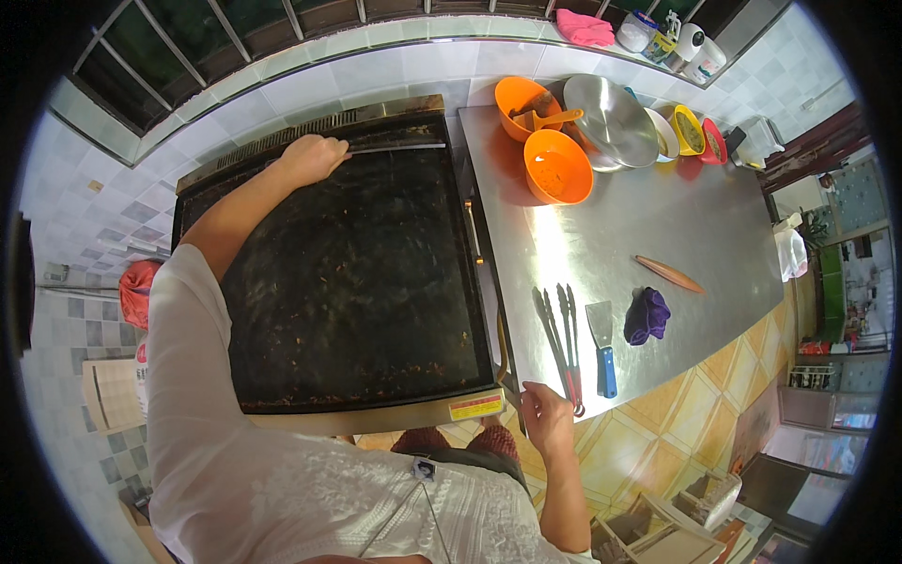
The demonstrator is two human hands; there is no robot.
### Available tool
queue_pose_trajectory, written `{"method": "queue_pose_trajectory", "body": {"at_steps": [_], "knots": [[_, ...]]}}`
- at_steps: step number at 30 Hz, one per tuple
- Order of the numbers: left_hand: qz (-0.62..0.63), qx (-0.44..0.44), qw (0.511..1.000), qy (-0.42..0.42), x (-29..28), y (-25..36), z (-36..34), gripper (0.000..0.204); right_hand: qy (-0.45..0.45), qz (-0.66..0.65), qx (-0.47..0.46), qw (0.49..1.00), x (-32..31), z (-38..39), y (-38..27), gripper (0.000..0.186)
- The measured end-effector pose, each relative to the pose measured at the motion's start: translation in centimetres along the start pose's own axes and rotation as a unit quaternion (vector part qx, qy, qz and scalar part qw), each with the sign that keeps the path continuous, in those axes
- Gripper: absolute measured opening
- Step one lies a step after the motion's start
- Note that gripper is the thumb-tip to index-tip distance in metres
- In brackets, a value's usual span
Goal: The person flips and removes cooked pancakes from a grill using tongs, then scrapes the griddle surface with a metal spatula. They repeat the process of flipping and removing pancakes while periodically cleaning the cooking surface.
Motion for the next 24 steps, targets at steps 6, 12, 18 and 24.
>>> {"method": "queue_pose_trajectory", "body": {"at_steps": [6,12,18,24], "knots": [[-0.005,-0.013,0.999,0.041,0.3,-0.8,-0.5,0.028,-0.005,0.019,-0.007,1.000,0.0,0.3,0.3,0.017],[-0.007,-0.023,1.000,0.020,-0.2,-0.4,0.2,0.029,-0.015,0.008,0.023,1.000,0.0,0.7,0.5,0.016],[0.002,-0.005,1.000,0.027,-0.3,-0.3,0.6,0.029,-0.011,0.001,0.016,1.000,0.2,0.5,0.8,0.017],[-0.008,-0.031,0.999,0.028,0.0,-1.6,0.7,0.028,-0.004,-0.004,0.011,1.000,0.1,0.3,1.3,0.017]]}}
Point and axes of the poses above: each hand's wrist, its own z-axis away from the middle knuckle, its own x-axis out of the palm, y = z × x, the point moved 4 cm from there along -z, towards the middle knuckle, and after that the axes turned 4 degrees about -y, right-handed, at the moved point
